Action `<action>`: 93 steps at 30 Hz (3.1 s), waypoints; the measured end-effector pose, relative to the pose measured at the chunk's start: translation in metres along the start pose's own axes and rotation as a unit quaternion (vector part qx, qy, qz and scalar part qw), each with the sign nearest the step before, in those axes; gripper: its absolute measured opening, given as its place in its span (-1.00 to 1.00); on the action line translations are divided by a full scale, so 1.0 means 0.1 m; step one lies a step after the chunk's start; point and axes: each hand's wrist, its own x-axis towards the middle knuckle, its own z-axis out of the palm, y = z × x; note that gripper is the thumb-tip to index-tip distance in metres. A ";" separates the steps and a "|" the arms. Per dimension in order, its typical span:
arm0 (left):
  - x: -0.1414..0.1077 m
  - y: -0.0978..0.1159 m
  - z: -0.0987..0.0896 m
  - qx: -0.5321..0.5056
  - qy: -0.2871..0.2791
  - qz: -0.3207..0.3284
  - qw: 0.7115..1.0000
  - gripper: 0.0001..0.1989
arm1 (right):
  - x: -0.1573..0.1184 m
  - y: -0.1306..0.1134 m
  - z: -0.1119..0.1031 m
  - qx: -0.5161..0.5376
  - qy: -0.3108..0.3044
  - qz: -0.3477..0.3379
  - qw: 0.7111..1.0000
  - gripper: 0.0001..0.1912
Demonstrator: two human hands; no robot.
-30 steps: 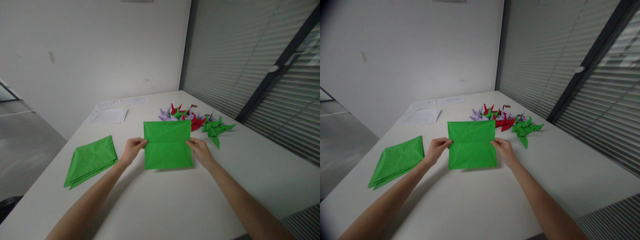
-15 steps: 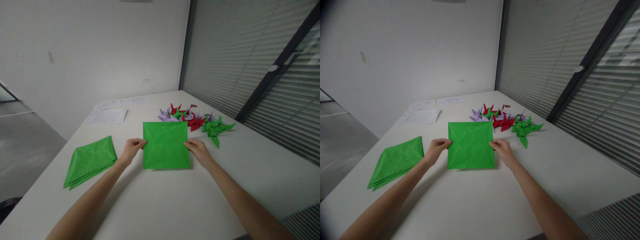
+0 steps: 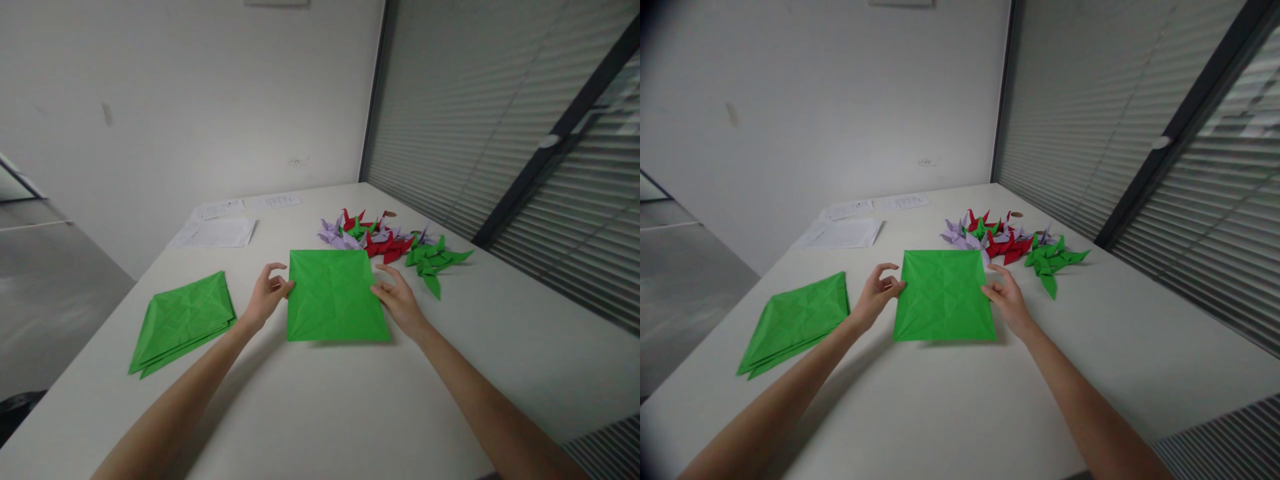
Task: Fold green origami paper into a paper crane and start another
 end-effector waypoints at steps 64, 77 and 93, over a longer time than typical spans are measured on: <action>-0.03 0.05 -0.01 -0.002 -0.106 -0.091 0.990 -0.60 | 0.03 0.05 0.05 0.098 0.057 0.051 0.992 -0.60; 0.06 0.01 -0.21 0.059 -0.163 -0.087 0.981 -0.82 | 0.02 -0.12 -0.07 0.102 -0.046 0.135 0.984 -0.54; 0.00 -0.02 -0.05 0.046 -0.077 -0.071 0.993 -0.69 | -0.01 0.01 0.00 0.029 -0.024 0.059 0.998 -0.64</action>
